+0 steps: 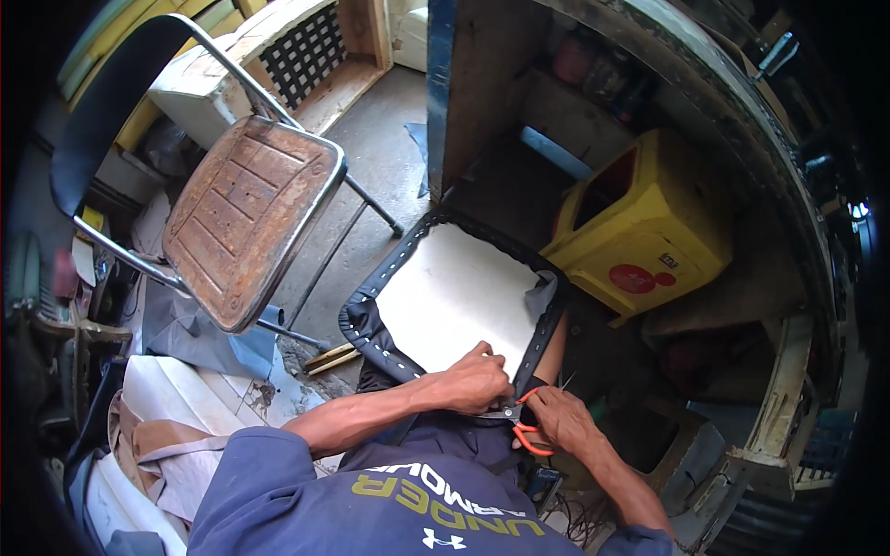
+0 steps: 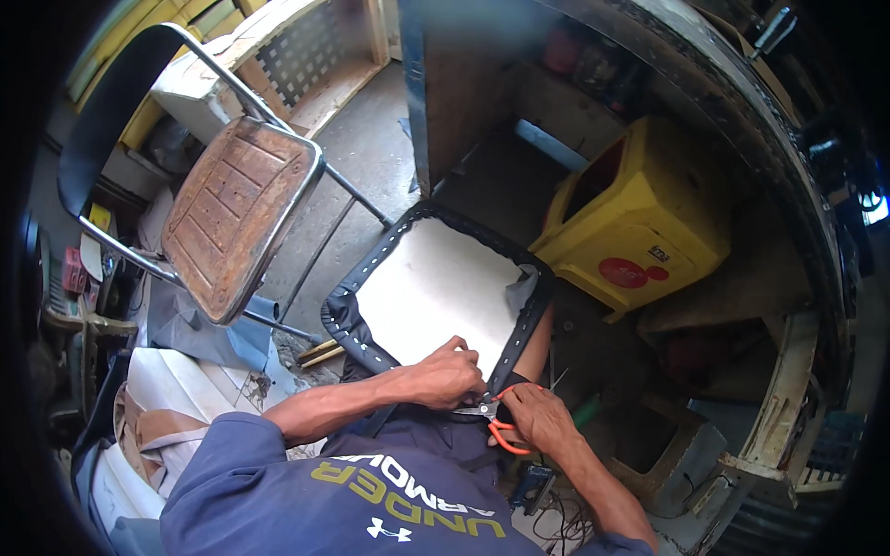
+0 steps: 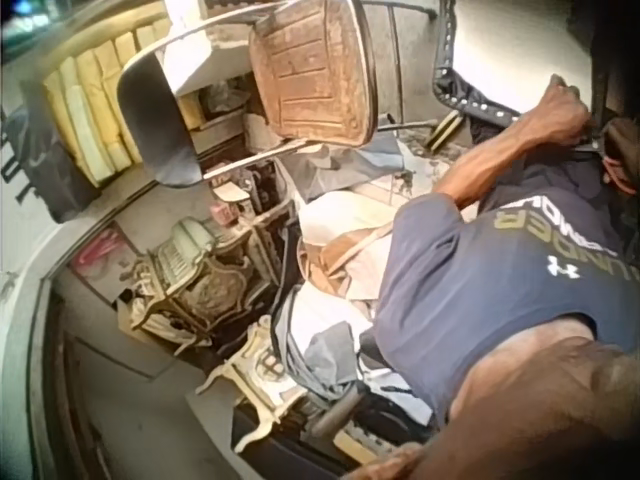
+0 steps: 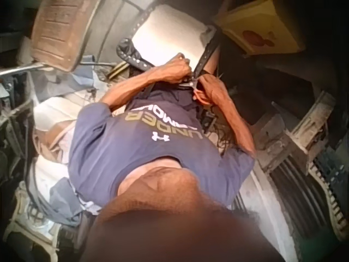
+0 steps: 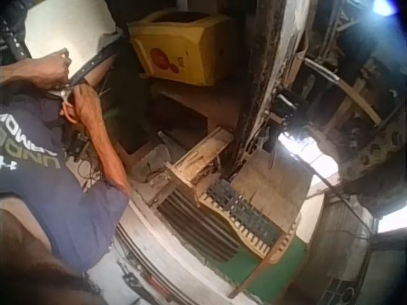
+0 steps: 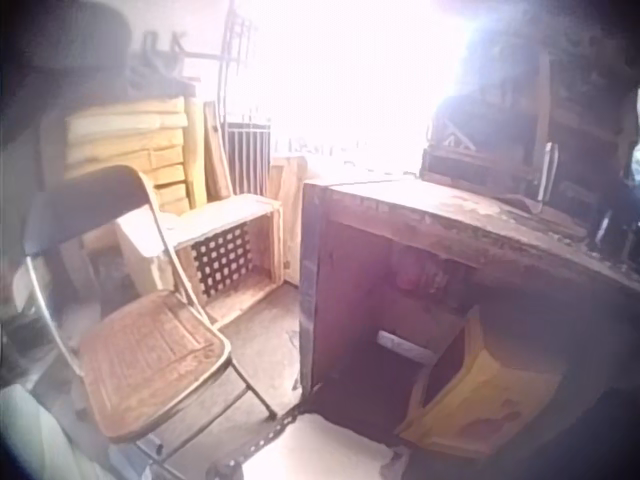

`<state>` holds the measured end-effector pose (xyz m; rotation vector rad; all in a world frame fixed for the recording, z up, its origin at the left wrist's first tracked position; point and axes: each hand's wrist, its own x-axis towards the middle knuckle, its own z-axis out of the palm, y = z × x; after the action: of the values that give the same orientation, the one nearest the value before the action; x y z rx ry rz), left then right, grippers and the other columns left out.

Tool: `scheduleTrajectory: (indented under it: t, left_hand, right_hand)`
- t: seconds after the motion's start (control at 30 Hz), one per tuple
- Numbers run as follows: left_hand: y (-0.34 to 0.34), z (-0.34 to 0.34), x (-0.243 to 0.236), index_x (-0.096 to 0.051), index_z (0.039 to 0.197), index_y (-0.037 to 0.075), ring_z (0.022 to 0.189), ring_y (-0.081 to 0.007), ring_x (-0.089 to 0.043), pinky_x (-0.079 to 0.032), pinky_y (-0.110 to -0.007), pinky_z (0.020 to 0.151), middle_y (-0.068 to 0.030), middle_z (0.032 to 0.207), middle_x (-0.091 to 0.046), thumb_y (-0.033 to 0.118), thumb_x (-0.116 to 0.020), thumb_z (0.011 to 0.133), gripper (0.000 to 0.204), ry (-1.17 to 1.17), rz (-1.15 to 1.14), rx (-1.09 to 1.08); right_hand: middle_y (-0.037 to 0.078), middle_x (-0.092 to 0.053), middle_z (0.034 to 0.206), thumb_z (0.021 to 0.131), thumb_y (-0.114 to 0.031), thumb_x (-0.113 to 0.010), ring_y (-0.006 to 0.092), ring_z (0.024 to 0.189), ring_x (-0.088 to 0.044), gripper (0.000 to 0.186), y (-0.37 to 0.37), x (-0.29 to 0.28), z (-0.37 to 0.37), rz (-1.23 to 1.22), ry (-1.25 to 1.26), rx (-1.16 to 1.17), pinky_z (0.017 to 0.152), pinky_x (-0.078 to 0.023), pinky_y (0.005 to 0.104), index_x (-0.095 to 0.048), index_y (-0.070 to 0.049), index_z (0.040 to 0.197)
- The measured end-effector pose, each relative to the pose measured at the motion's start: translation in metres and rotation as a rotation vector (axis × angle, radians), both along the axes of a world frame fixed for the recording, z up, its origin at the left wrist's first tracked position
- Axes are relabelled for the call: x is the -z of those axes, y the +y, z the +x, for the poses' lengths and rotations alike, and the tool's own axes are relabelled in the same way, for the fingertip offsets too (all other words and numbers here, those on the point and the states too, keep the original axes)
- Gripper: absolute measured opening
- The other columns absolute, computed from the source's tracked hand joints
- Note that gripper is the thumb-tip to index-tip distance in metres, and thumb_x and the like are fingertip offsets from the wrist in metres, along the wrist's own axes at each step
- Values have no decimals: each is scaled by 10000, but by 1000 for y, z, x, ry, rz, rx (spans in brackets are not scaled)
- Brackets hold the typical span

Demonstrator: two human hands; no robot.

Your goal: The person wraps black fabric over a padded seat base, secures it using a staple gun, and trims the excess material with scissors before placing the seat onto a metal chair frame.

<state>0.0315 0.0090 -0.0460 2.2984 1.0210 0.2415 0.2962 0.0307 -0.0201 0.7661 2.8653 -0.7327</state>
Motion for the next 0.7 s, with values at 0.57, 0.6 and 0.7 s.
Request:
scheduleTrajectory:
  t: [0.57,0.6,0.7]
  left_hand:
    - [8,-82,-15,-765,1072,9,904,-289,-759,-562,-391,844,-151,975,-786,110,-774,921,182,-513,-260,-652]
    - [10,-78,-16,-759,1067,-1,903,-316,-758,-568,-402,848,-167,941,-781,105,-762,936,168,-631,-204,-776]
    - [26,-103,-21,-678,1272,19,962,-349,-747,-571,-435,915,-200,1050,-755,147,-754,960,346,-863,-251,-1230]
  right_hand:
    - [171,-719,968,812,-631,-836,399,905,-725,695,-25,6,-49,-152,-136,254,724,-555,507,-661,-45,1140]
    - [173,-723,936,844,-602,-825,405,890,-731,642,-28,8,-51,-177,-122,259,707,-552,509,-661,-41,1109]
    - [181,-717,917,845,-576,-836,415,860,-720,630,-43,23,-37,-247,-147,305,725,-557,502,-661,-26,1098]
